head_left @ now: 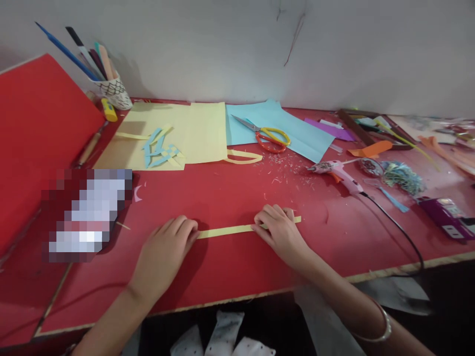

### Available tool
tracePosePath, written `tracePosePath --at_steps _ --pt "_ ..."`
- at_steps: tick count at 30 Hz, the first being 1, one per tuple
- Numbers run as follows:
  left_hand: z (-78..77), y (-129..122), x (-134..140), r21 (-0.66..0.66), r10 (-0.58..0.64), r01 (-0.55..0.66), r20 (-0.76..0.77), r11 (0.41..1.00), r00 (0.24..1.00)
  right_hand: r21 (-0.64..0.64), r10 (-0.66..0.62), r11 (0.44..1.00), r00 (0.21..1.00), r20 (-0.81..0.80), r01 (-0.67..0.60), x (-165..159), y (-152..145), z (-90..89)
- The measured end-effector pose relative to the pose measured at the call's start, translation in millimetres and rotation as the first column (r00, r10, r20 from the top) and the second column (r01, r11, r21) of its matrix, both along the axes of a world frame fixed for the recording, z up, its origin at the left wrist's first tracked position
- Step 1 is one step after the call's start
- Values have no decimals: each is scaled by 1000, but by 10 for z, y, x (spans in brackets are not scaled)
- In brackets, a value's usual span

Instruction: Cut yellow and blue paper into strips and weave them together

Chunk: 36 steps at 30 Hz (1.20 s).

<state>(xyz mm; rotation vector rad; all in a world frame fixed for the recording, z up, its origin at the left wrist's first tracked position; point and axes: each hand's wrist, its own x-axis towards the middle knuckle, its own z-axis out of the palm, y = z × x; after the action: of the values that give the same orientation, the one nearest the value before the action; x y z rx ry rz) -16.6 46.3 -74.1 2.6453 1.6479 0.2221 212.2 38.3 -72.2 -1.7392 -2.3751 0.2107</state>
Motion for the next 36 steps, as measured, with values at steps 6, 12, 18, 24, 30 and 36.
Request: tracePosePath --at_steps 6,12,18,24,30,36 --pt "-130 -39 -284 70 48 -55 96 996 994 -36 21 999 997 -70 -23 90 11 17" --pt "-165 -88 -421 210 36 -49 61 976 997 15 -28 999 997 -78 30 236 -18 5" --pt "-8 -207 114 249 -77 93 -74 964 994 63 -46 997 996 -74 51 280 -33 -23" --pt "-96 -332 696 -33 -376 384 148 923 915 111 -27 993 996 -82 36 269 -29 -46" --pt "-68 -321 626 -183 -336 369 184 911 924 81 -49 995 995 -88 56 265 -40 -27" --pt "-53 -307 375 -115 -345 357 114 927 932 67 -51 996 995 -89 57 266 -32 -18"
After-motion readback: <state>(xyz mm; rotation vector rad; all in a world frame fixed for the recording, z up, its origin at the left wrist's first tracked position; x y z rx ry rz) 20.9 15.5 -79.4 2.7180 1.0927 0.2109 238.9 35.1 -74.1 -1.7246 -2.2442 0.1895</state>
